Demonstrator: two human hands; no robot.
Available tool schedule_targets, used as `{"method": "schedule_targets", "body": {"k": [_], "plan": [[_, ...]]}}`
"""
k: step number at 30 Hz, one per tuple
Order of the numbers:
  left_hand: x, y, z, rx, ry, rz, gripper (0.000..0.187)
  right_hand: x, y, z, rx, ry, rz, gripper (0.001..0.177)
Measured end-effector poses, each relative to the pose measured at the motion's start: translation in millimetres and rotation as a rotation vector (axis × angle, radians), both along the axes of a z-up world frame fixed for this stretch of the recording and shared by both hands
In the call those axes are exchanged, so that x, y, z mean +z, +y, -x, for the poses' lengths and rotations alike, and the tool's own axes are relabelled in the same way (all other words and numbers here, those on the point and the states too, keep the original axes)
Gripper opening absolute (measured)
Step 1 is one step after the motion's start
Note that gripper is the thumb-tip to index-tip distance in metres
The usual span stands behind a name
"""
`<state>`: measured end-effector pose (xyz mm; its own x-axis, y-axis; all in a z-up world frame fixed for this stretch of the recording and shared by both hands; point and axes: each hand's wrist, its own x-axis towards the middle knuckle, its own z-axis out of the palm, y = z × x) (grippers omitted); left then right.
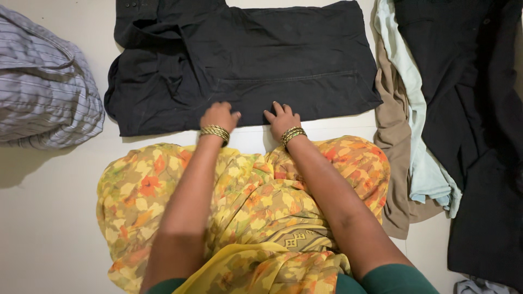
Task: The person folds black trousers by hand on their lap, smoothing the fabric and aligning the legs before folding them over.
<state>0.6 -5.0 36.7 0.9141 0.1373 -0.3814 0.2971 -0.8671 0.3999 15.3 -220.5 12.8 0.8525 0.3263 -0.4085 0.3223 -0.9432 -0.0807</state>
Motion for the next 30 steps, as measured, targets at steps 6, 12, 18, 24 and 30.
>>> {"method": "schedule_targets", "body": {"k": [6, 12, 18, 24, 30], "plan": [[-29, 74, -67, 0.047, -0.586, 0.084, 0.051, 11, 2, 4, 0.001, 0.06, 0.013, 0.062], [-33, 162, -100, 0.133, -0.672, -0.033, 0.062, 21, 5, 3, 0.04, 0.047, 0.039, 0.066], [-30, 191, -109, 0.286, -0.58, -0.014, 0.068, 31, 10, -6, 0.069, 0.163, 0.09, 0.093], [-42, 195, -147, 0.323, -0.558, 0.022, 0.059, 29, 14, -8, 0.052, 0.177, 0.108, 0.095], [-54, 201, -151, 0.387, -0.395, 0.031, 0.06, 32, 16, -7, 0.043, 0.179, 0.138, 0.095]]}}
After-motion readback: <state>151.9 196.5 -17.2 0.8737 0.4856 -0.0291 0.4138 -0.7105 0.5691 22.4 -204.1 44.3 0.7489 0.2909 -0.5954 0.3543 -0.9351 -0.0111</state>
